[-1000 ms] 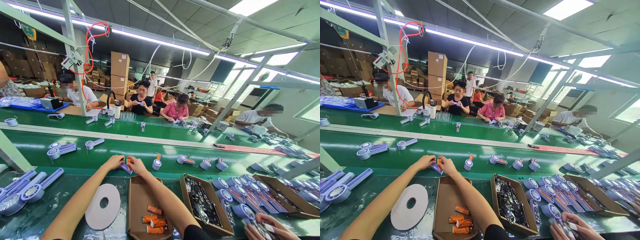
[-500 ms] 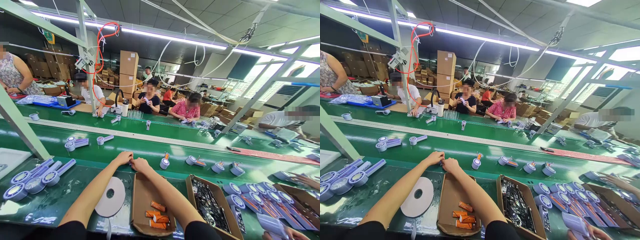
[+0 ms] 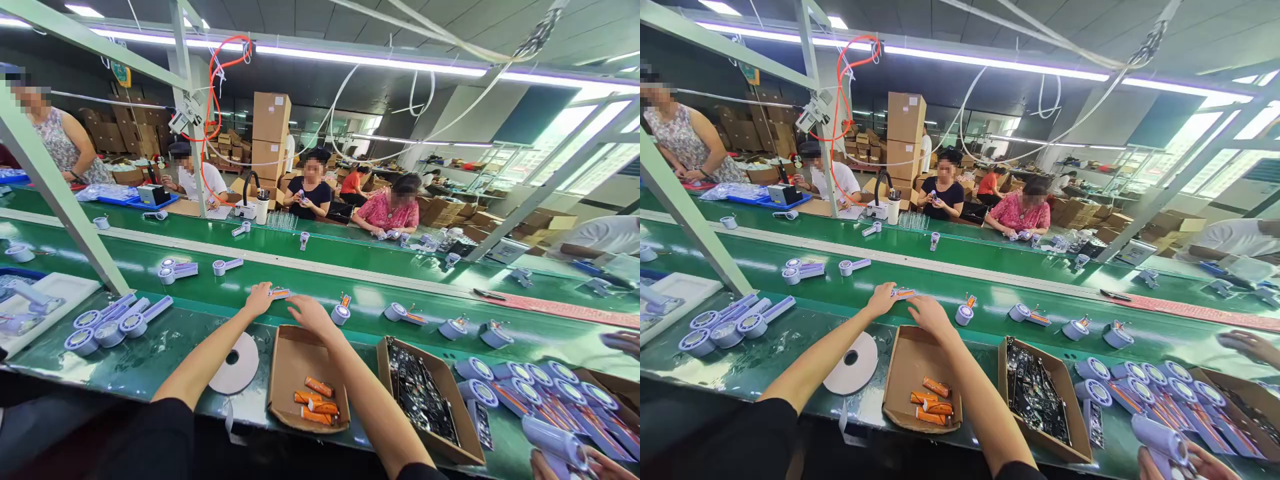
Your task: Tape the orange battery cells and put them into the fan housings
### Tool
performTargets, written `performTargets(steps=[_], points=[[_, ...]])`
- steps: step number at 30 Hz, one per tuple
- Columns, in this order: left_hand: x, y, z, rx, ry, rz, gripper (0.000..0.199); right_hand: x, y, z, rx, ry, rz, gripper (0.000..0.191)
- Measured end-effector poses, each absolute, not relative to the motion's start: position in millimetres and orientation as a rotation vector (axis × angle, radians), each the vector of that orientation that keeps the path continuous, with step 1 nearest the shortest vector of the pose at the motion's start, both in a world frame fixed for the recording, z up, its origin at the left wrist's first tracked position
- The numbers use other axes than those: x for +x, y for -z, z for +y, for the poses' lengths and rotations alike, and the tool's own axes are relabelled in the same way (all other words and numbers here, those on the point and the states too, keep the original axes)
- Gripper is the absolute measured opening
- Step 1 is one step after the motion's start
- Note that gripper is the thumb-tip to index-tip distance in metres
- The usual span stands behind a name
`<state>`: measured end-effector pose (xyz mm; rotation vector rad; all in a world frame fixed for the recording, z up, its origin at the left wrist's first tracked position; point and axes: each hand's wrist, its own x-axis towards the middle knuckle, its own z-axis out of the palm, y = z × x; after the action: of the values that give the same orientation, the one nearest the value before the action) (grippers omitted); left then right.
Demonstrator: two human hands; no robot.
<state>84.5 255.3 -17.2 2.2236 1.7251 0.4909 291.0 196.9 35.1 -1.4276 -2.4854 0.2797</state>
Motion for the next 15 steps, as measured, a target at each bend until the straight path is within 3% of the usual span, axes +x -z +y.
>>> performTargets(steps=[4,9,12,15], points=[[33.9,20.0,158.4,2.39,-0.498,1.458,0.051,351.0,-23.8,105.2,-1.33,-0.391,-2.354,0.03],[-48.3,60.5,29.5,2.375,-0.132,1.371,0.078,414.2,25.0,-10.0,-1.449,-0.784,-1.723,0.047],[-64.0,67.2,7.1,2.323,-0.053,1.476,0.076,411.2,33.5,-37.4,-1.476,-0.842,-1.584,0.052],[-57.8,53.2,25.7,2.305,-0.005,1.51,0.09,384.8,25.0,-37.2,-1.395,-0.916,-1.674,0.047]])
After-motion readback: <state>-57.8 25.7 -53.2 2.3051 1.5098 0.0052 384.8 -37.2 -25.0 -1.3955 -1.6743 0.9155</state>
